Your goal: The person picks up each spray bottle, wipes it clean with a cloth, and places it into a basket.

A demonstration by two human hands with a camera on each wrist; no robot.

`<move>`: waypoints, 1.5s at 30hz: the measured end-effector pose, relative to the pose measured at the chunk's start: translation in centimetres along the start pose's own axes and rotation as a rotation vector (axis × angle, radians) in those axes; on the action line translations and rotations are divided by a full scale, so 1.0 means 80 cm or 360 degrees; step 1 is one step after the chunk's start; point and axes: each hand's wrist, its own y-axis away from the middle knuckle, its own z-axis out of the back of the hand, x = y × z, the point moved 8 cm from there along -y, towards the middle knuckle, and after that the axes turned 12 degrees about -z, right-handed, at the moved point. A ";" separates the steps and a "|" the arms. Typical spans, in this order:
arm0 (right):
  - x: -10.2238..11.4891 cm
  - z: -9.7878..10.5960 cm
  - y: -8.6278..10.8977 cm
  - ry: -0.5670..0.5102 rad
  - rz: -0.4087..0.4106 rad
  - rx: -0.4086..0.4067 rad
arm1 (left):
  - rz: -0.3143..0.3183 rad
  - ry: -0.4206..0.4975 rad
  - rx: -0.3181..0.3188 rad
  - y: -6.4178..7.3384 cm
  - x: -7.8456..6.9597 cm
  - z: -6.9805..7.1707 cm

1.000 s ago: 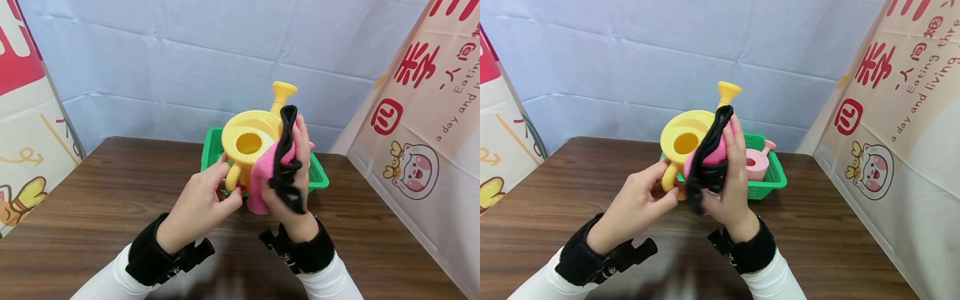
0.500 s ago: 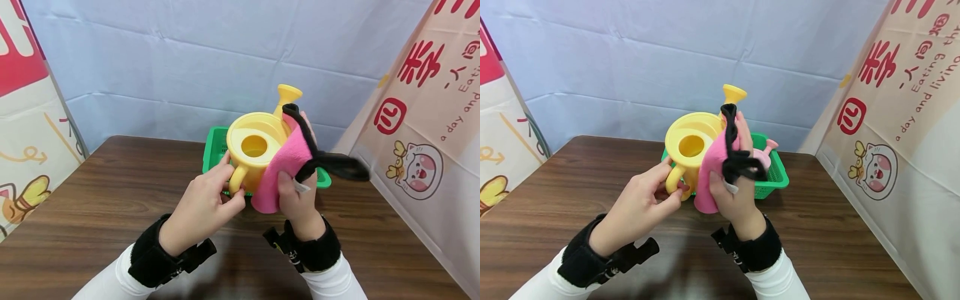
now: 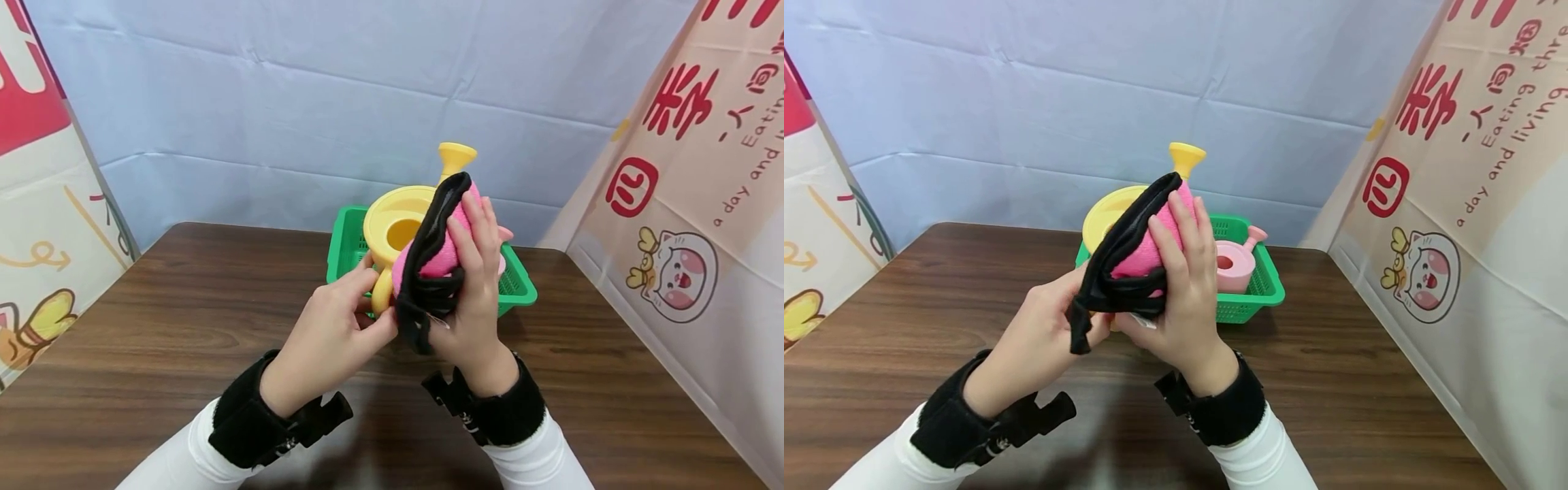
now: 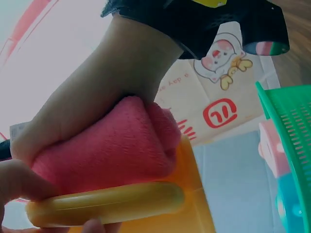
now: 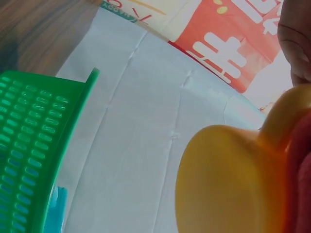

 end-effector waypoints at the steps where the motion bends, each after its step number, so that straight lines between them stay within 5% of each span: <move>1: -0.001 0.002 -0.001 -0.0032 -0.0007 -0.0006 | -0.0002 0.0042 -0.0015 0.000 0.000 0.000; 9: -0.033 0.008 -0.006 -0.0639 -0.0404 0.0201 | 0.0116 0.0494 -0.0138 0.003 0.007 0.002; 13: -0.048 0.003 -0.004 -0.0774 -0.0510 0.0313 | 0.0180 0.0609 -0.0195 0.005 0.012 0.008; 18: -0.056 -0.005 0.003 -0.0628 -0.0516 0.0358 | 0.0163 0.0737 -0.0324 0.004 0.011 0.025; 24: -0.039 -0.011 0.003 -0.0300 -0.0289 0.0291 | 0.0105 0.0763 -0.0461 0.006 0.006 0.038; 30: -0.021 -0.013 0.006 -0.0027 -0.0084 0.0150 | 0.0109 0.0787 -0.0440 0.006 0.005 0.037; 45: -0.025 -0.014 0.006 -0.0045 -0.0119 0.0146 | 0.0091 0.0511 -0.0333 0.009 0.005 0.035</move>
